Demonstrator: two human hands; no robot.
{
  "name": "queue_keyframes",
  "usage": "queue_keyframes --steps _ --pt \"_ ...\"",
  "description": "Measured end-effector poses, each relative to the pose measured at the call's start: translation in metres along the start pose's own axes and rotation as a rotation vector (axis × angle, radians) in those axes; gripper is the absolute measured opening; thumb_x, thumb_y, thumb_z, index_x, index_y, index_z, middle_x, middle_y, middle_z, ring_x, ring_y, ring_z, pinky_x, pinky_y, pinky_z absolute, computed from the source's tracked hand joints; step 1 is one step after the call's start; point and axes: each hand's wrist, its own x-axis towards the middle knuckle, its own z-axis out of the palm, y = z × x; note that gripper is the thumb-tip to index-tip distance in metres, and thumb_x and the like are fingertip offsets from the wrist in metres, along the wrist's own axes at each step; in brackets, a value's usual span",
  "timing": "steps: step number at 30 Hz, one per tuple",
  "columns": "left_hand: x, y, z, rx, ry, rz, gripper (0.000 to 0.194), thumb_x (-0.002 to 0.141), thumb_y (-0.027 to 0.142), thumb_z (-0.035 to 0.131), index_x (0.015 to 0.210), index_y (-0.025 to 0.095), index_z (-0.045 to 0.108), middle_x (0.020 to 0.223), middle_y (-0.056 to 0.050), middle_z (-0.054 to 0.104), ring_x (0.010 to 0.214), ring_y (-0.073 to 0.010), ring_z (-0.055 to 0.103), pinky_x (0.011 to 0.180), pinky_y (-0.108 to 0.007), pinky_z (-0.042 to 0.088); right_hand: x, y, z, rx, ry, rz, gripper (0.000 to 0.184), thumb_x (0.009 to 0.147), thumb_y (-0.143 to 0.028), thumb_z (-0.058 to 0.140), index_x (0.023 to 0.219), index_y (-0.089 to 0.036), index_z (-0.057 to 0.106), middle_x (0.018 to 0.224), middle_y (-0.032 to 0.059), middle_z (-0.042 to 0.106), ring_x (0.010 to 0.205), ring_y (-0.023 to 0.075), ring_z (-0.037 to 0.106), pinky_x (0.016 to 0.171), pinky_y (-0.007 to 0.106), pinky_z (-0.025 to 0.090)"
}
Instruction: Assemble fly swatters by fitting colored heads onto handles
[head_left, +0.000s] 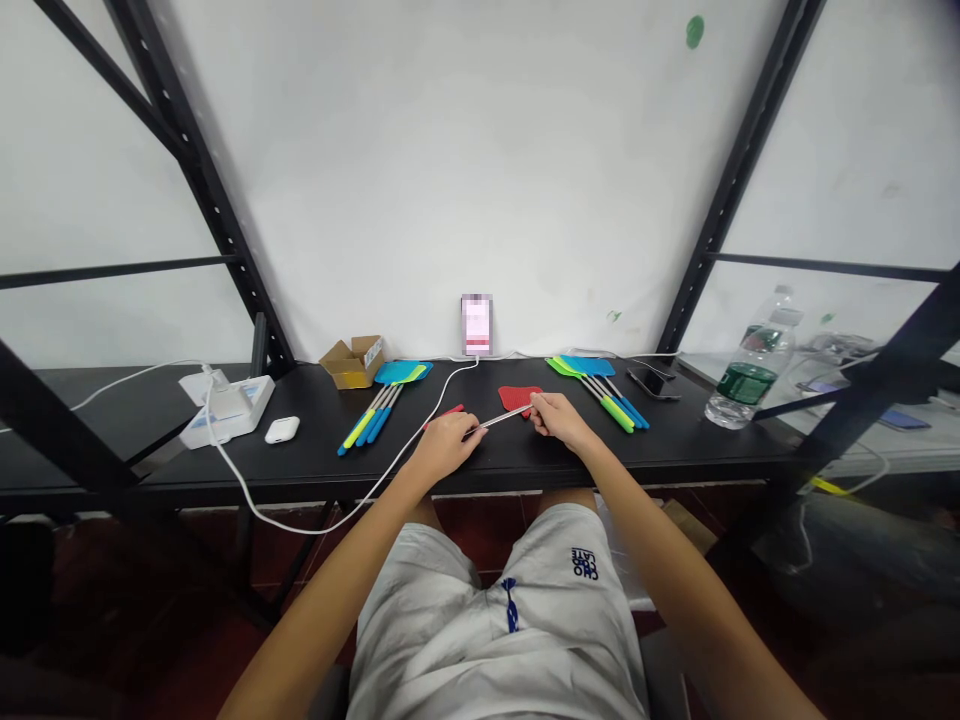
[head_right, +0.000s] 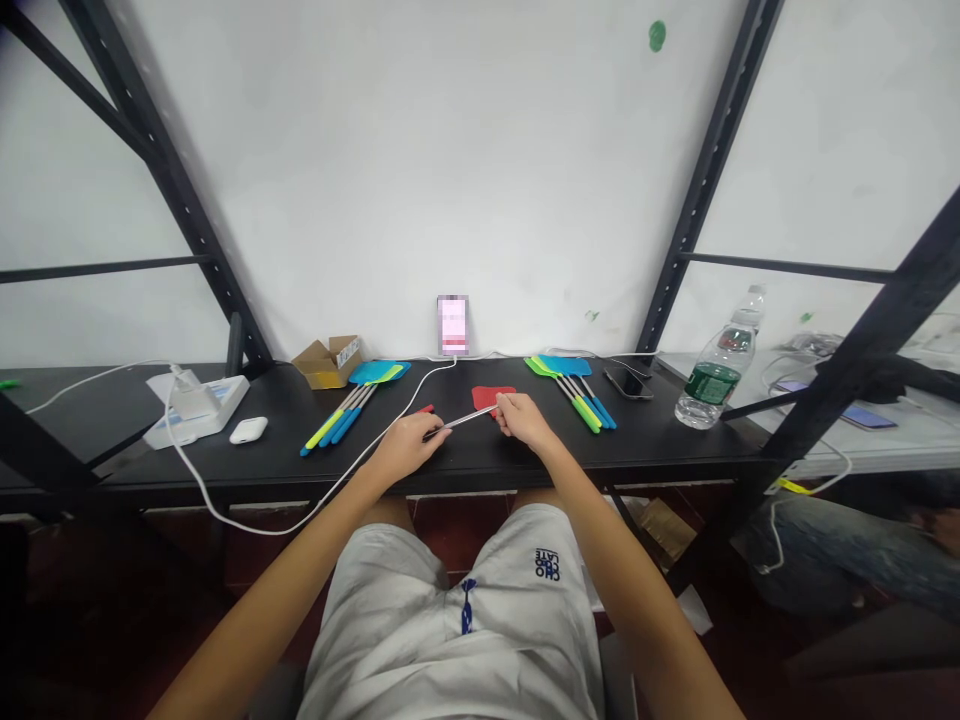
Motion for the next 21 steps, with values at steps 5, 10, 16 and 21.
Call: queue_keyframes --steps 5,10,16,21 --pt "0.001 -0.004 0.001 0.022 -0.037 -0.038 0.021 0.091 0.035 0.053 0.080 0.021 0.064 0.081 -0.005 0.065 0.080 -0.0200 0.062 0.070 -0.027 0.039 0.000 0.003 0.000 -0.163 -0.035 -0.014 0.037 0.090 -0.043 0.047 0.065 -0.017 0.051 0.050 -0.0022 0.051 0.037 0.0076 0.046 0.040 0.019 0.032" --pt "0.001 -0.003 0.001 0.102 -0.042 -0.089 0.018 0.090 0.035 0.055 0.083 0.021 0.062 0.080 -0.004 0.063 0.077 -0.0184 0.060 0.069 -0.026 0.039 0.000 0.004 0.000 -0.191 -0.059 -0.023 0.035 0.091 -0.041 0.047 0.066 -0.017 0.053 0.051 -0.0022 0.053 0.037 0.0069 0.047 0.039 0.018 0.033" --pt "0.001 0.002 0.002 0.334 0.168 -0.156 0.026 0.088 0.028 0.056 0.112 0.017 0.056 0.111 -0.012 0.058 0.104 -0.0261 0.052 0.089 -0.037 0.041 0.004 0.000 -0.007 0.100 0.210 0.068 0.038 0.089 -0.048 0.052 0.065 -0.020 0.043 0.048 -0.0060 0.039 0.034 0.0065 0.036 0.031 0.018 0.021" --pt "0.001 -0.004 0.006 0.463 0.078 -0.277 0.024 0.089 0.021 0.052 0.111 0.016 0.058 0.114 -0.013 0.058 0.107 -0.0290 0.050 0.088 -0.040 0.041 0.009 0.003 -0.018 0.182 0.468 0.021 0.040 0.093 -0.048 0.044 0.064 -0.022 0.037 0.050 -0.0062 0.034 0.037 0.0064 0.032 0.033 0.019 0.022"
